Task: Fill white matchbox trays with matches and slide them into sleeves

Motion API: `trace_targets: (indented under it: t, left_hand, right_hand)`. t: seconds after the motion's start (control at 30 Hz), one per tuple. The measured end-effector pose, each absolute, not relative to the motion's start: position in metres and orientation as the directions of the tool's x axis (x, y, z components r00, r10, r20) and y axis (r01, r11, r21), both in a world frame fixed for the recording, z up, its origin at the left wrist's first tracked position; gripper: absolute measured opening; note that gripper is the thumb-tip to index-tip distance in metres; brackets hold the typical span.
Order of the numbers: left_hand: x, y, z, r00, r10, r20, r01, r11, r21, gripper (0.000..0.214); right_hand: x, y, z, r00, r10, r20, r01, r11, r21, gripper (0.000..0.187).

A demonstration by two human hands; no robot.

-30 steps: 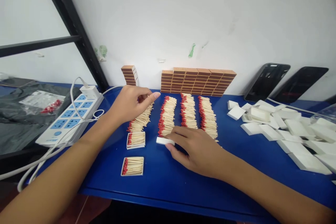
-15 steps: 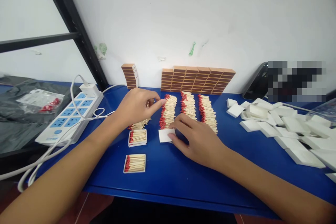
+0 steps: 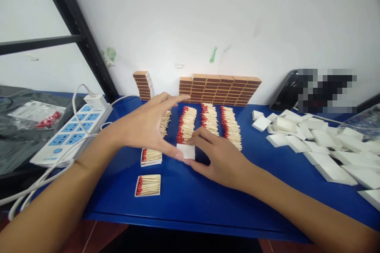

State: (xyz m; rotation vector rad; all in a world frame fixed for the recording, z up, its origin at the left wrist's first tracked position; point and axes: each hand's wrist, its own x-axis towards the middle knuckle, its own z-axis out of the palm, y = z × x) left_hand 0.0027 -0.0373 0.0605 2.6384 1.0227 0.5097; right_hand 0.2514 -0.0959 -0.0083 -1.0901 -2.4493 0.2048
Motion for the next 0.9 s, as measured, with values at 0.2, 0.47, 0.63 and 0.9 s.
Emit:
trace_targets:
  t: [0.2, 0.47, 0.63, 0.9]
  left_hand:
    - [0.019, -0.054, 0.037, 0.779, 0.61, 0.149, 0.557, -0.781, 0.284, 0.14]
    - [0.025, -0.053, 0.032, 0.769, 0.627, 0.125, 0.604, -0.777, 0.181, 0.13]
    - [0.025, -0.051, 0.033, 0.771, 0.623, 0.131, 0.6, -0.78, 0.18, 0.126]
    - [0.021, -0.043, 0.03, 0.767, 0.624, 0.149, 0.599, -0.78, 0.184, 0.127]
  right_hand:
    - [0.259, -0.093, -0.003, -0.512, 0.779, 0.362, 0.604, 0.626, -0.493, 0.029]
    - [0.299, -0.065, 0.03, -0.424, 0.685, 0.593, 0.751, 0.632, -0.193, 0.025]
    - [0.381, -0.035, 0.059, -0.072, 0.714, 0.697, 0.997, 0.054, 0.047, 0.036]
    - [0.486, -0.006, 0.041, 0.079, 0.948, 0.31, 0.992, -0.104, 0.067, 0.047]
